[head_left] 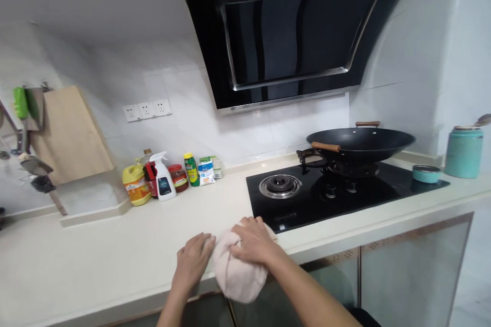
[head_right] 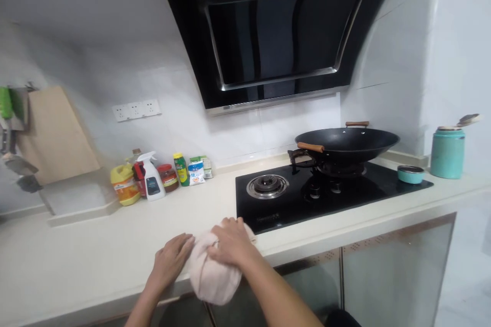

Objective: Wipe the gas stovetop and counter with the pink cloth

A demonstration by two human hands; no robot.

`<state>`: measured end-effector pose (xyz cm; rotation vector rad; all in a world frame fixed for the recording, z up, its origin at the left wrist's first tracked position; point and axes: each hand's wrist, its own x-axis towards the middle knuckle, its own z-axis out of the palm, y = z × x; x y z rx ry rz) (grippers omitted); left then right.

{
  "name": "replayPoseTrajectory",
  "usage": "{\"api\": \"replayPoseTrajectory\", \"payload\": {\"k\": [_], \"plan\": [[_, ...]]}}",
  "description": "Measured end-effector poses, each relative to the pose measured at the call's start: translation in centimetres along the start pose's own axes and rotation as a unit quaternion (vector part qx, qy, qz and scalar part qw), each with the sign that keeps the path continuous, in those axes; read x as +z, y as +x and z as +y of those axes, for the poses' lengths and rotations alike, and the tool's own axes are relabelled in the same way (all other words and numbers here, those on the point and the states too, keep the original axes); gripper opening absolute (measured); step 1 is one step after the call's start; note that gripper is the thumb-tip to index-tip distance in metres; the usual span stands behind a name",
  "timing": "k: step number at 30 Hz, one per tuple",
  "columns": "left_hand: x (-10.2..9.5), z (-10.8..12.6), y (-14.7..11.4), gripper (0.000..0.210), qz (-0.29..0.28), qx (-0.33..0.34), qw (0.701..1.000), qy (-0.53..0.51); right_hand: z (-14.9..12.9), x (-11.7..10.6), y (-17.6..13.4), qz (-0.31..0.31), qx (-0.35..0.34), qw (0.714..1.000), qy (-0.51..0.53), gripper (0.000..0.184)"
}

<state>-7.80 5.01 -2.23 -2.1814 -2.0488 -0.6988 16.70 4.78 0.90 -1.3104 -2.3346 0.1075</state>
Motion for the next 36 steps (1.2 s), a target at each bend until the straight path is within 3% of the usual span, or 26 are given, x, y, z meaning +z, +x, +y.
{"api": "replayPoseTrajectory", "payload": {"k": [2, 9, 13, 16, 20, 23, 25, 27, 30, 36], "plan": [[0.1, -0.4, 0.2, 0.044, 0.002, 0.006, 1.000, 0.006, -0.6, 0.3, 0.0, -0.015, -0.036, 0.999, 0.033, 0.047], [0.4, -0.8, 0.4, 0.041, 0.006, 0.023, 1.000, 0.003, 1.4, -1.1, -2.5, 0.030, -0.012, 0.999, 0.043, 0.037], [0.3, -0.4, 0.1, 0.041, 0.006, 0.019, 1.000, -0.007, 3.8, -2.4, -4.9, 0.044, 0.003, 0.999, 0.031, 0.033], [0.1, -0.1, -0.2, 0.040, 0.005, 0.016, 1.000, -0.011, 7.7, -3.8, -6.9, 0.049, 0.069, 0.996, -0.002, 0.040], [0.0, 0.2, -0.3, 0.038, 0.005, 0.010, 1.000, -0.017, 15.0, -6.4, -9.9, 0.057, 0.195, 0.977, -0.060, 0.045], [-0.1, 0.3, -0.4, 0.037, 0.010, 0.009, 1.000, -0.016, 19.7, -8.1, -12.1, 0.092, 0.296, 0.944, -0.111, 0.050], [-0.1, 0.4, -0.5, 0.037, 0.012, 0.008, 1.000, -0.011, 21.3, -8.6, -12.9, 0.112, 0.360, 0.916, -0.140, 0.052], [-0.1, 0.6, -0.5, 0.037, 0.012, 0.011, 1.000, -0.009, 21.0, -8.6, -13.0, 0.116, 0.390, 0.898, -0.167, 0.053], [-0.2, 0.7, -0.6, 0.038, 0.010, 0.011, 1.000, -0.011, 17.3, -7.5, -12.0, 0.103, 0.360, 0.908, -0.188, 0.051], [-0.3, 0.8, -0.6, 0.037, 0.006, 0.010, 1.000, -0.015, 5.2, -3.0, -7.5, 0.091, 0.130, 0.980, -0.118, 0.038]]}}
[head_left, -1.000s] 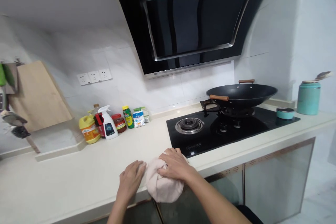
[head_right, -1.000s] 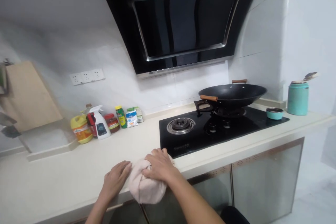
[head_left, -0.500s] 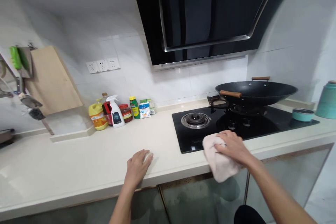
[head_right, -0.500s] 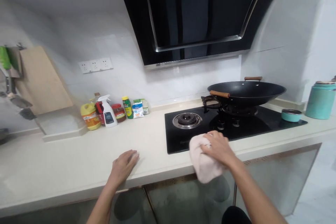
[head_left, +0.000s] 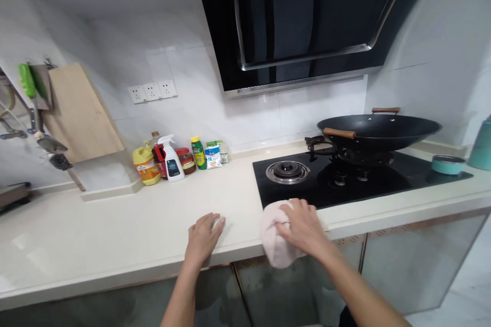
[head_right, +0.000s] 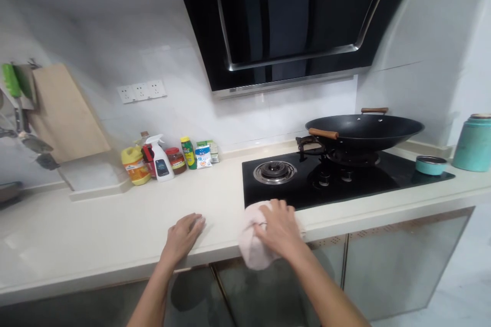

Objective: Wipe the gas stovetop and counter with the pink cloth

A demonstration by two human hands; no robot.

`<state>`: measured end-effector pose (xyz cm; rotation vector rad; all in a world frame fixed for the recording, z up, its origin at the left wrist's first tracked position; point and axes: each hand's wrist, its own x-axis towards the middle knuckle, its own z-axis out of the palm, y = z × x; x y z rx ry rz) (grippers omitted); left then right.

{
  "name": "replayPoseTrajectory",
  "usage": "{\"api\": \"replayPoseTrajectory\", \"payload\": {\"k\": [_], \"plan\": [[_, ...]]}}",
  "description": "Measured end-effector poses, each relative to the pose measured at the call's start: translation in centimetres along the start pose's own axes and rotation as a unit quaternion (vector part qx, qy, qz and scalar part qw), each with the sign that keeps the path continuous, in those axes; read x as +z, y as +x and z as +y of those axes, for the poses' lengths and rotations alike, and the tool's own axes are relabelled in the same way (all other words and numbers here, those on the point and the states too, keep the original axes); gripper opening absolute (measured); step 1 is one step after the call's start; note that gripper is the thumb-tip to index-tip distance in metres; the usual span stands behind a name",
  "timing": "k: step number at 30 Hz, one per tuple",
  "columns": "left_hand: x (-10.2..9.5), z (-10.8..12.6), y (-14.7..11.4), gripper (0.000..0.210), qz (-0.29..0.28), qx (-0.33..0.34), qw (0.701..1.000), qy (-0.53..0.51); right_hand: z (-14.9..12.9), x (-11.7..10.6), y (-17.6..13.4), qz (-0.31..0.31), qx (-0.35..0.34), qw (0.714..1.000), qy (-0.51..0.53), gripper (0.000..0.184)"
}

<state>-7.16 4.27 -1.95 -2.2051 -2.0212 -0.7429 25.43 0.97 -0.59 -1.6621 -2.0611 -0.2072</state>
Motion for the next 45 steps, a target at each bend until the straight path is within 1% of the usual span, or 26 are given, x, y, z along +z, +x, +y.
{"api": "replayPoseTrajectory", "payload": {"k": [2, 3, 5, 7, 8, 10, 12, 14, 16, 18, 19, 20, 22, 24, 25, 27, 29, 30, 32, 33, 34, 35, 37, 40, 42, 45], "plan": [[0.0, 0.0, 0.0, 0.036, 0.001, 0.000, 1.000, 0.002, -3.5, 0.7, 0.4, -0.010, -0.048, 0.998, 0.035, 0.042], [0.0, -0.1, 0.0, 0.036, 0.001, 0.002, 1.000, 0.003, -4.7, 1.0, 0.6, -0.017, -0.075, 0.996, 0.053, 0.048], [0.0, -0.1, 0.1, 0.035, 0.002, 0.006, 1.000, 0.004, -6.2, 1.4, 0.8, -0.028, -0.118, 0.989, 0.080, 0.061], [0.0, -0.1, 0.0, 0.035, 0.002, 0.009, 1.000, 0.003, -6.6, 1.5, 0.5, -0.037, -0.144, 0.985, 0.089, 0.068], [0.0, -0.1, 0.0, 0.035, 0.002, 0.009, 1.000, 0.002, -6.6, 1.5, 0.3, -0.039, -0.152, 0.984, 0.089, 0.066], [0.1, 0.0, 0.0, 0.036, 0.005, 0.006, 1.000, 0.001, -6.1, 1.2, -0.2, -0.038, -0.162, 0.981, 0.100, 0.057], [0.2, -0.1, 0.0, 0.037, 0.008, 0.003, 1.000, 0.001, -5.6, 0.7, -0.4, -0.044, -0.166, 0.974, 0.147, 0.045], [0.2, -0.1, 0.0, 0.036, 0.012, 0.003, 1.000, 0.000, -4.9, 0.3, 0.0, -0.063, -0.143, 0.956, 0.248, 0.035], [0.2, -0.2, 0.0, 0.037, 0.014, 0.007, 1.000, -0.003, -4.0, -0.1, 1.1, -0.083, -0.090, 0.916, 0.381, 0.032], [0.2, -0.3, 0.0, 0.037, 0.013, 0.010, 1.000, -0.006, -2.4, -0.2, 2.7, -0.085, -0.028, 0.875, 0.475, 0.039], [0.2, -0.3, 0.0, 0.038, 0.012, 0.010, 1.000, -0.007, -1.3, -0.1, 3.5, -0.077, 0.002, 0.870, 0.488, 0.045], [0.2, -0.3, 0.0, 0.038, 0.010, 0.011, 1.000, -0.008, -0.1, 0.1, 4.2, -0.067, 0.028, 0.877, 0.475, 0.048], [0.1, -0.3, 0.0, 0.039, 0.009, 0.011, 1.000, -0.009, 2.7, 0.5, 5.2, -0.042, 0.084, 0.911, 0.402, 0.046], [0.1, -0.2, 0.0, 0.039, 0.010, 0.008, 1.000, -0.010, 5.7, 0.8, 5.6, -0.037, 0.123, 0.922, 0.366, 0.042], [0.1, -0.2, 0.0, 0.039, 0.010, 0.006, 1.000, -0.010, 7.0, 0.7, 5.7, -0.035, 0.137, 0.924, 0.354, 0.044], [0.1, -0.1, -0.1, 0.039, 0.007, 0.002, 1.000, -0.010, 8.9, 0.0, 5.6, -0.026, 0.165, 0.929, 0.330, 0.057], [0.1, 0.0, -0.1, 0.039, 0.003, 0.001, 1.000, -0.010, 9.4, -1.4, 5.3, 0.012, 0.187, 0.946, 0.264, 0.068], [0.1, 0.0, -0.1, 0.039, 0.002, 0.001, 1.000, -0.010, 9.1, -2.2, 5.2, 0.040, 0.185, 0.956, 0.225, 0.067], [0.1, 0.0, -0.1, 0.039, -0.001, 0.003, 1.000, -0.009, 7.7, -3.6, 5.1, 0.089, 0.138, 0.972, 0.165, 0.058], [0.1, 0.0, -0.1, 0.039, -0.001, 0.005, 1.000, -0.008, 6.8, -4.0, 5.0, 0.100, 0.103, 0.978, 0.153, 0.053], [0.1, 0.0, -0.1, 0.039, -0.001, 0.007, 1.000, -0.008, 5.7, -4.1, 5.0, 0.096, 0.071, 0.981, 0.153, 0.048], [0.1, 0.0, -0.1, 0.039, 0.000, 0.008, 1.000, -0.009, 4.6, -3.9, 5.0, 0.081, 0.050, 0.984, 0.150, 0.045], [0.1, 0.0, -0.2, 0.038, 0.003, 0.009, 1.000, -0.008, 2.7, -2.6, 5.0, 0.037, 0.047, 0.992, 0.115, 0.042], [0.1, 0.0, -0.2, 0.037, 0.003, 0.004, 1.000, -0.008, 0.6, 0.1, 4.8, -0.015, 0.044, 0.998, 0.032, 0.049], [0.1, 0.0, -0.1, 0.038, 0.003, 0.003, 1.000, -0.008, -0.8, 1.2, 4.5, -0.035, 0.009, 0.999, 0.015, 0.051], [0.2, -0.2, 0.0, 0.039, 0.010, 0.007, 1.000, -0.008, -4.0, 1.6, 4.0, -0.033, -0.068, 0.997, 0.028, 0.044]]}}
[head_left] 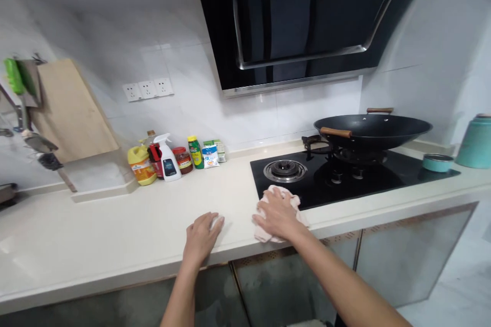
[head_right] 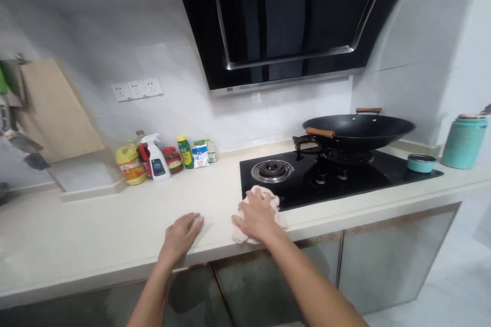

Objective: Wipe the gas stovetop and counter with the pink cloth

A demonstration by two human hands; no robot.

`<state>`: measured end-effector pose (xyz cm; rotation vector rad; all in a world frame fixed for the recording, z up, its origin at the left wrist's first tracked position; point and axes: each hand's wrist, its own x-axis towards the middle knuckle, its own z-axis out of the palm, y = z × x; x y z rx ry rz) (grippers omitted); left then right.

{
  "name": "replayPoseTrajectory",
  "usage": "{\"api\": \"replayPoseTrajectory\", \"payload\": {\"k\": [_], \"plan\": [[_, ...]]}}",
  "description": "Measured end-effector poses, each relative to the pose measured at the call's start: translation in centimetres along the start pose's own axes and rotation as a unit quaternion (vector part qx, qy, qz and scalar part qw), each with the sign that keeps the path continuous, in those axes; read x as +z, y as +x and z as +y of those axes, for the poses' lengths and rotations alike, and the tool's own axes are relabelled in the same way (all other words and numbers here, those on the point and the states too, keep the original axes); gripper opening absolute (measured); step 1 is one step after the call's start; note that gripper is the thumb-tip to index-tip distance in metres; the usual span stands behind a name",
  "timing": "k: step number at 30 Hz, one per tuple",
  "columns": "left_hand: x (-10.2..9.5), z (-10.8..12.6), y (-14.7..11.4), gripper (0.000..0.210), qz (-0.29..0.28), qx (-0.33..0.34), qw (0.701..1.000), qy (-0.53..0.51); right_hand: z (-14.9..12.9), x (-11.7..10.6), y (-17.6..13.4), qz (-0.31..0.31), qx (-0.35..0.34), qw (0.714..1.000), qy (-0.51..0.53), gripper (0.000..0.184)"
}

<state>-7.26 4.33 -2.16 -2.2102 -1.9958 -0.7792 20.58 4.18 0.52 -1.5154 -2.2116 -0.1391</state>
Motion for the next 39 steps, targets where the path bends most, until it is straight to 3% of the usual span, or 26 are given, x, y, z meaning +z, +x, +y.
{"api": "replayPoseTrajectory", "payload": {"k": [5, 7, 9, 15, 20, 24, 28, 31, 34, 39], "plan": [[0.1, -0.5, 0.2, 0.041, 0.000, 0.010, 1.000, 0.005, -6.8, 1.2, 0.4, 0.009, -0.174, 0.981, 0.080, 0.032], [0.1, -0.6, 0.3, 0.042, 0.000, 0.014, 1.000, 0.005, -7.9, 1.8, 0.5, 0.015, -0.191, 0.974, 0.122, 0.032], [0.0, -0.7, 0.3, 0.043, 0.001, 0.020, 1.000, 0.003, -7.4, 2.0, 0.6, 0.012, -0.155, 0.976, 0.152, 0.041], [-0.3, -0.1, 0.1, 0.042, -0.008, 0.008, 1.000, 0.002, -1.7, 0.5, -0.5, -0.045, -0.041, 0.985, 0.160, 0.065], [-0.2, 0.0, 0.1, 0.039, -0.006, 0.003, 1.000, -0.007, 2.9, -0.8, -2.3, -0.027, 0.024, 0.990, 0.138, 0.078], [-0.1, -0.1, 0.0, 0.038, -0.004, 0.006, 1.000, -0.005, 9.9, -2.1, -4.2, -0.003, 0.142, 0.988, 0.067, 0.076], [-0.3, 0.3, -0.2, 0.039, -0.010, 0.004, 1.000, -0.006, 18.1, -3.5, -6.8, 0.020, 0.270, 0.962, -0.013, 0.067], [-0.5, 0.9, -0.3, 0.039, -0.021, -0.008, 1.000, -0.003, 21.0, -4.0, -7.9, 0.045, 0.344, 0.937, -0.043, 0.063], [-0.6, 1.1, -0.3, 0.038, -0.025, -0.016, 1.000, 0.004, 19.4, -3.5, -7.5, 0.064, 0.317, 0.945, -0.049, 0.063], [-0.4, 0.7, -0.2, 0.039, -0.022, -0.007, 1.000, 0.008, 9.4, -1.7, -4.4, 0.025, 0.176, 0.984, 0.019, 0.065]]}}
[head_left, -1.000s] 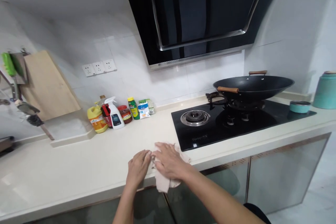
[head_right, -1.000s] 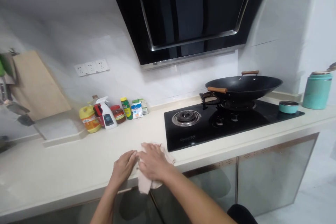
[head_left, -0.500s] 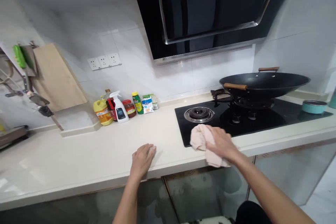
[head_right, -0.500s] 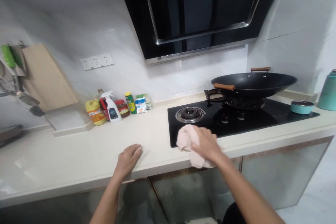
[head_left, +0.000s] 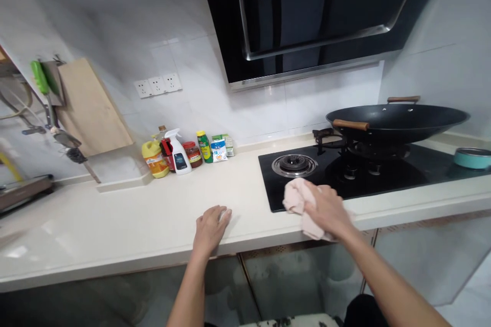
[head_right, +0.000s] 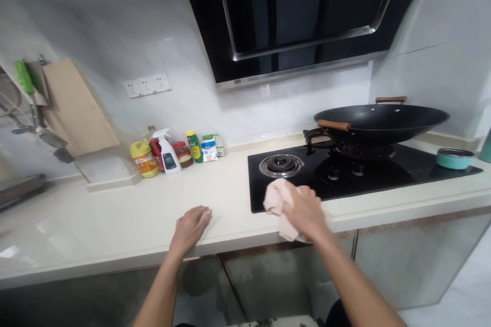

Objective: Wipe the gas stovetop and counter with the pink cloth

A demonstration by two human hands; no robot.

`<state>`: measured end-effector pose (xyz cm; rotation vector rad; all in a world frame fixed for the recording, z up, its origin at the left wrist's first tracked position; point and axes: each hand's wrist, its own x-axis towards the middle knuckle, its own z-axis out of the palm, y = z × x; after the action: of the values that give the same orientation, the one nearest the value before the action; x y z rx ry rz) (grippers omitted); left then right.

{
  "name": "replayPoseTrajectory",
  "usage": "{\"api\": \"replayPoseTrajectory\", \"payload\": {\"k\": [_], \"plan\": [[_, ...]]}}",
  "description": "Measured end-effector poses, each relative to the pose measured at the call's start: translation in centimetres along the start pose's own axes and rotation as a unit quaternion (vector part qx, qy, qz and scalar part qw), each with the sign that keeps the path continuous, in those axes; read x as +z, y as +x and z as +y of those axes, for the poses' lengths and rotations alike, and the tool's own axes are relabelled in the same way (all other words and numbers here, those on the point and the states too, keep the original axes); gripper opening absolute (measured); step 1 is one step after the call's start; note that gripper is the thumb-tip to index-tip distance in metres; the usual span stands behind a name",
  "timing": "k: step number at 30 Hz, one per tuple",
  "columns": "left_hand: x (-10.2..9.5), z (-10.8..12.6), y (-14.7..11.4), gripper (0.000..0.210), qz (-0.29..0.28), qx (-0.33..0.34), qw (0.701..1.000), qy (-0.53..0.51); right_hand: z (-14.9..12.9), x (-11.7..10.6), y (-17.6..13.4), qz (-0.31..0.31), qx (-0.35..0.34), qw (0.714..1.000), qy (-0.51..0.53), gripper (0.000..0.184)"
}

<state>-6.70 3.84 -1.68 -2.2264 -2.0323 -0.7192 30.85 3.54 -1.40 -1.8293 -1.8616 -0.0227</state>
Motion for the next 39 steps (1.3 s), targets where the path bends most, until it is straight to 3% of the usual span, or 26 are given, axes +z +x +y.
{"api": "replayPoseTrajectory", "payload": {"k": [3, 6, 11, 14, 18, 22, 25, 27, 29, 31, 34, 39], "plan": [[0.1, -0.2, 0.0, 0.038, 0.000, 0.001, 1.000, 0.002, -6.9, 1.5, -0.7, -0.036, -0.067, 0.996, 0.039, 0.065], [0.1, -0.2, 0.0, 0.038, 0.001, 0.003, 1.000, 0.001, -12.0, 3.1, -1.5, -0.056, -0.134, 0.987, 0.071, 0.064], [0.0, -0.4, 0.1, 0.042, 0.020, 0.016, 0.999, -0.042, -14.9, 5.2, -0.3, -0.072, -0.197, 0.947, 0.243, 0.052], [0.1, -0.8, 0.1, 0.043, 0.035, 0.009, 0.997, -0.075, -14.6, 5.9, 1.8, -0.064, -0.146, 0.932, 0.325, 0.049], [0.4, -0.8, 0.1, 0.049, 0.072, -0.011, 0.991, -0.112, -13.6, 5.9, 3.4, -0.057, -0.123, 0.937, 0.321, 0.049], [0.6, 1.6, -0.3, 0.052, 0.123, 0.024, 0.984, -0.130, -11.8, 4.8, 3.4, -0.039, -0.139, 0.947, 0.288, 0.041], [0.4, 4.7, -0.2, 0.047, 0.073, 0.071, 0.989, -0.109, -8.7, 3.4, 3.4, -0.001, -0.115, 0.961, 0.253, 0.044], [0.2, 7.0, 0.2, 0.047, 0.012, 0.058, 0.994, -0.088, -5.9, 2.7, 3.3, 0.025, -0.089, 0.975, 0.202, 0.045], [0.2, 9.4, 0.8, 0.056, -0.045, 0.025, 0.996, -0.075, -3.0, 2.5, 3.1, 0.045, -0.059, 0.995, 0.068, 0.046], [0.7, 11.7, 1.3, 0.073, -0.087, 0.006, 0.994, -0.067, -0.7, 2.8, 2.8, 0.027, -0.016, 0.999, -0.028, 0.048], [2.1, 14.7, 1.9, 0.095, -0.106, 0.016, 0.993, -0.055, 1.0, 3.6, 2.5, -0.039, 0.005, 0.996, -0.083, 0.054], [3.6, 16.5, 1.8, 0.066, -0.090, 0.047, 0.994, -0.037, 0.9, 4.1, 2.4, -0.083, -0.028, 0.991, -0.099, 0.056]]}}
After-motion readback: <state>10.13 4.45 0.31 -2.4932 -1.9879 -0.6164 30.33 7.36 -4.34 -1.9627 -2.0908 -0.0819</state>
